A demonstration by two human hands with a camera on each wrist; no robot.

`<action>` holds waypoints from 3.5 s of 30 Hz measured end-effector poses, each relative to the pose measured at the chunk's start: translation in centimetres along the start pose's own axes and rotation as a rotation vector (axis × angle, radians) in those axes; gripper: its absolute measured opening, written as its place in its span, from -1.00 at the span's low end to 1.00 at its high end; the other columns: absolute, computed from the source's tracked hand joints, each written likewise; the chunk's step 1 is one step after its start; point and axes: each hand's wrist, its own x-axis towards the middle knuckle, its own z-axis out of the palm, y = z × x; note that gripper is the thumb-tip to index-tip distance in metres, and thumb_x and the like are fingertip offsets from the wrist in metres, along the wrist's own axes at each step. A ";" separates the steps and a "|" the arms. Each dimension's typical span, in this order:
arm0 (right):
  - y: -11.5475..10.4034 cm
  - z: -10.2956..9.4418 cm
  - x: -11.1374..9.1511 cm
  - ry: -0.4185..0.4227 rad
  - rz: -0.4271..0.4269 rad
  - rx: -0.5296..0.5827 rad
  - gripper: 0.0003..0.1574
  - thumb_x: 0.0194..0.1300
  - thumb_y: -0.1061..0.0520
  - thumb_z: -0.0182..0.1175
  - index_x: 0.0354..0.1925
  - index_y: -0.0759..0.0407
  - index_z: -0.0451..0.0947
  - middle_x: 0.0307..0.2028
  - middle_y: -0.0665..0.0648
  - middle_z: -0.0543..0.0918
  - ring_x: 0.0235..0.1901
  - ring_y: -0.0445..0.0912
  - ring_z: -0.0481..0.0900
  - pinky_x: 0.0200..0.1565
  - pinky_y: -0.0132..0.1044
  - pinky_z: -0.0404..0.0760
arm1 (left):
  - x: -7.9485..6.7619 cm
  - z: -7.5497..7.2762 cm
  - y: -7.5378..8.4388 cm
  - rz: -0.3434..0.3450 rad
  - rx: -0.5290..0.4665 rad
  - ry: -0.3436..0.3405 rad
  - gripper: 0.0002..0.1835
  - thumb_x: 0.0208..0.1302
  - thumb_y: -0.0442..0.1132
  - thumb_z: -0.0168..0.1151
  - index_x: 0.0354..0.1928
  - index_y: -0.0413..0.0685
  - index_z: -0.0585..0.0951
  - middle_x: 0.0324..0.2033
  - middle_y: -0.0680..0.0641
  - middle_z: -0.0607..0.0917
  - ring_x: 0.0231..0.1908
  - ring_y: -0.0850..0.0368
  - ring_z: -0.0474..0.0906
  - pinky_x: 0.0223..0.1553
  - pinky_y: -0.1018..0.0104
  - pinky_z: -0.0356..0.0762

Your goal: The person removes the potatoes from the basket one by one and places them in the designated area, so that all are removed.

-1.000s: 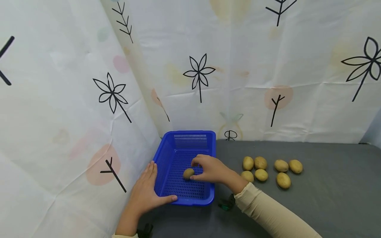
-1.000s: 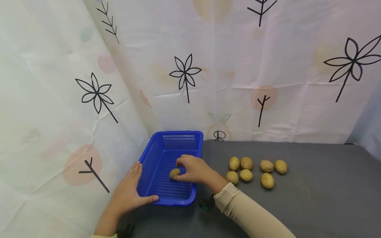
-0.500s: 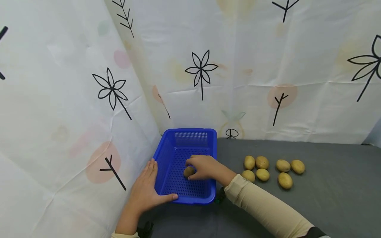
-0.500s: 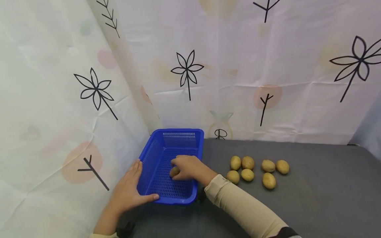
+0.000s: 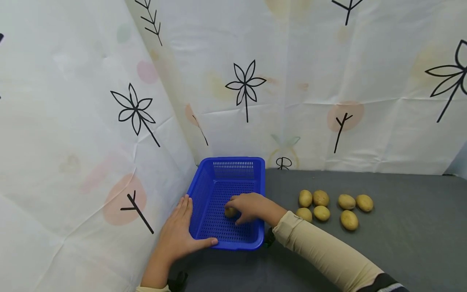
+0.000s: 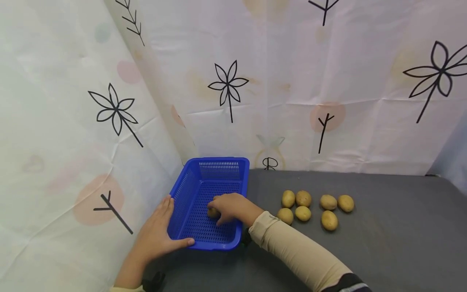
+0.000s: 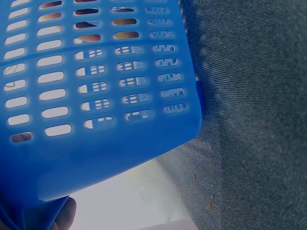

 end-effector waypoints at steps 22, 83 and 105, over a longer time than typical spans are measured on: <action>0.0 0.6 0.2 0.084 0.004 0.005 -0.49 0.19 0.18 0.59 0.07 -0.10 0.66 -0.07 -0.11 0.75 -0.12 -0.22 0.69 0.02 -0.21 0.76 | 0.0 0.1 -0.2 0.009 -0.004 0.004 0.62 -0.19 0.76 0.34 0.64 -0.38 0.11 0.65 -0.37 0.10 0.67 -0.28 0.01 0.60 -0.27 0.17; 11.4 -0.3 -24.2 0.688 0.190 0.333 -0.40 0.13 0.10 0.65 0.10 0.01 0.62 -0.21 -0.12 0.71 -0.22 -0.26 0.66 -0.24 -0.23 0.73 | 0.3 0.5 0.4 0.001 -0.018 -0.024 0.63 -0.20 0.75 0.36 0.64 -0.38 0.10 0.66 -0.37 0.07 0.66 -0.33 0.02 0.59 -0.30 0.14; 17.3 4.6 -32.2 0.471 0.503 0.408 -0.30 0.15 0.05 0.62 0.15 0.29 0.56 -0.10 0.25 0.72 -0.23 -0.08 0.69 -0.36 -0.33 0.67 | 0.2 0.1 -0.2 -0.014 -0.018 -0.039 0.63 -0.19 0.70 0.42 0.65 -0.39 0.07 0.66 -0.38 0.06 0.65 -0.39 0.03 0.55 -0.37 0.15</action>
